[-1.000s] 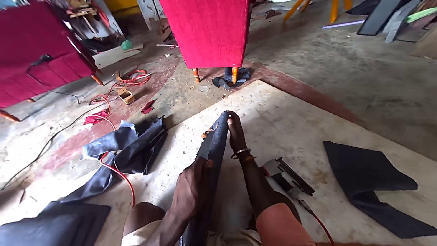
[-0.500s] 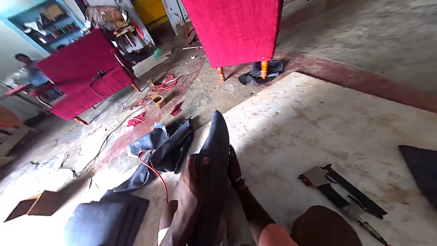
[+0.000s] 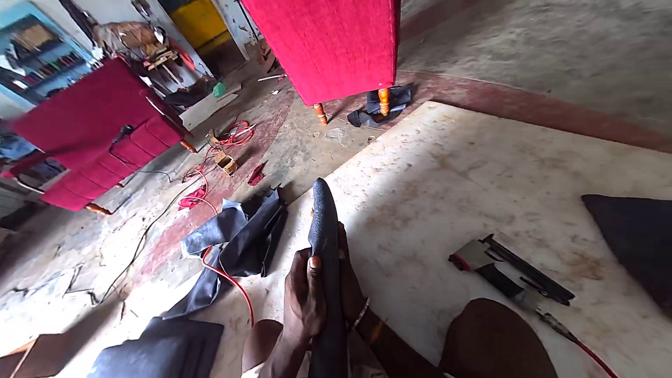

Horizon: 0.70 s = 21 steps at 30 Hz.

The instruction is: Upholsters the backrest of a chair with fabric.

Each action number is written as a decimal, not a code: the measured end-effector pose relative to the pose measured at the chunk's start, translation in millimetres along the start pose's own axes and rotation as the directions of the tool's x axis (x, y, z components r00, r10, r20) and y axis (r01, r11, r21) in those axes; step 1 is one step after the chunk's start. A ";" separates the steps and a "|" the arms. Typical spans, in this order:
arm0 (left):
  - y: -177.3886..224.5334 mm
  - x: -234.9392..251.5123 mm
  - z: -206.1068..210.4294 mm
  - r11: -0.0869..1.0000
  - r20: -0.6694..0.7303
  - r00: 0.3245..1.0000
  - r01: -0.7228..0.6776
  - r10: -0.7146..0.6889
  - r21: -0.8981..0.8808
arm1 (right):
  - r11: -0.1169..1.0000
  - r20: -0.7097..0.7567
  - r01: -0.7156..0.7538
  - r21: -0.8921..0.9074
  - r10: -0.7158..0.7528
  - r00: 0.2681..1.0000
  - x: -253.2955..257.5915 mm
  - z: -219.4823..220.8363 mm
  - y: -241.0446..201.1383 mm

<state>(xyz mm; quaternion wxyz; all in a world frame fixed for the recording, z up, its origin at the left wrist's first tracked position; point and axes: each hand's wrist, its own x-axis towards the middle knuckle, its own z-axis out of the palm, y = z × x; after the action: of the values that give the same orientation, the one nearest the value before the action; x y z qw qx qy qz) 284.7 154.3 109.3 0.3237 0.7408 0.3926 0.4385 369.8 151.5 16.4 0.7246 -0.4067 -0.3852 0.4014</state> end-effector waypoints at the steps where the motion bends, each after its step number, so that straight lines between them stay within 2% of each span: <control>1: -0.4 2.3 3.5 1.000 0.021 1.000 0.006 -0.006 -0.004 | 0.998 0.008 0.051 -0.045 -0.051 0.999 -4.8 -1.6 -6.5; 3: -1.0 9.2 11.2 1.000 0.077 0.997 0.010 -0.010 0.002 | 0.993 -0.004 0.097 -0.067 -0.097 0.995 -9.9 -6.3 -17.5; 7: -2.2 16.6 42.0 0.998 0.195 0.980 0.054 -0.050 -0.020 | 0.996 -0.115 0.090 -0.005 -0.090 0.989 -14.2 -28.8 -27.6; 10: 0.1 16.6 76.8 0.985 0.276 0.946 0.152 -0.170 0.085 | 0.990 -0.185 0.108 -0.093 -0.124 0.975 -20.8 -57.0 -32.5; 13: 0.3 17.8 114.6 0.943 0.416 0.855 0.221 -0.310 0.250 | 0.953 -0.237 0.052 -0.299 -0.127 0.963 -31.1 -92.3 -32.1; 15: -0.8 21.8 144.1 0.910 0.494 0.779 0.231 -0.385 0.344 | 0.928 -0.287 -0.019 -0.372 -0.096 0.953 -32.6 -120.6 -25.9; 18: -16.6 17.5 193.2 0.862 0.524 0.717 0.218 -0.459 0.457 | 0.892 -0.318 -0.190 -0.411 0.055 0.947 -33.6 -165.8 -5.5; 19: -26.3 14.1 207.2 0.837 0.524 0.695 0.212 -0.492 0.505 | 0.846 -0.295 -0.274 -0.458 0.146 0.944 -34.7 -181.2 0.3; 21: -53.1 6.3 227.6 0.767 0.497 0.654 0.208 -0.571 0.607 | 0.614 -0.215 -0.439 -0.656 0.405 0.889 -28.1 -213.5 -3.1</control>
<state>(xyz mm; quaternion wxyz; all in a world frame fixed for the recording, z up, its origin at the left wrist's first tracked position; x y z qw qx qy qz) 476.6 154.6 -24.4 0.3267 0.7957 0.5074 -0.0515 548.8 65.4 -66.9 0.4142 -0.7340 -0.3830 0.3783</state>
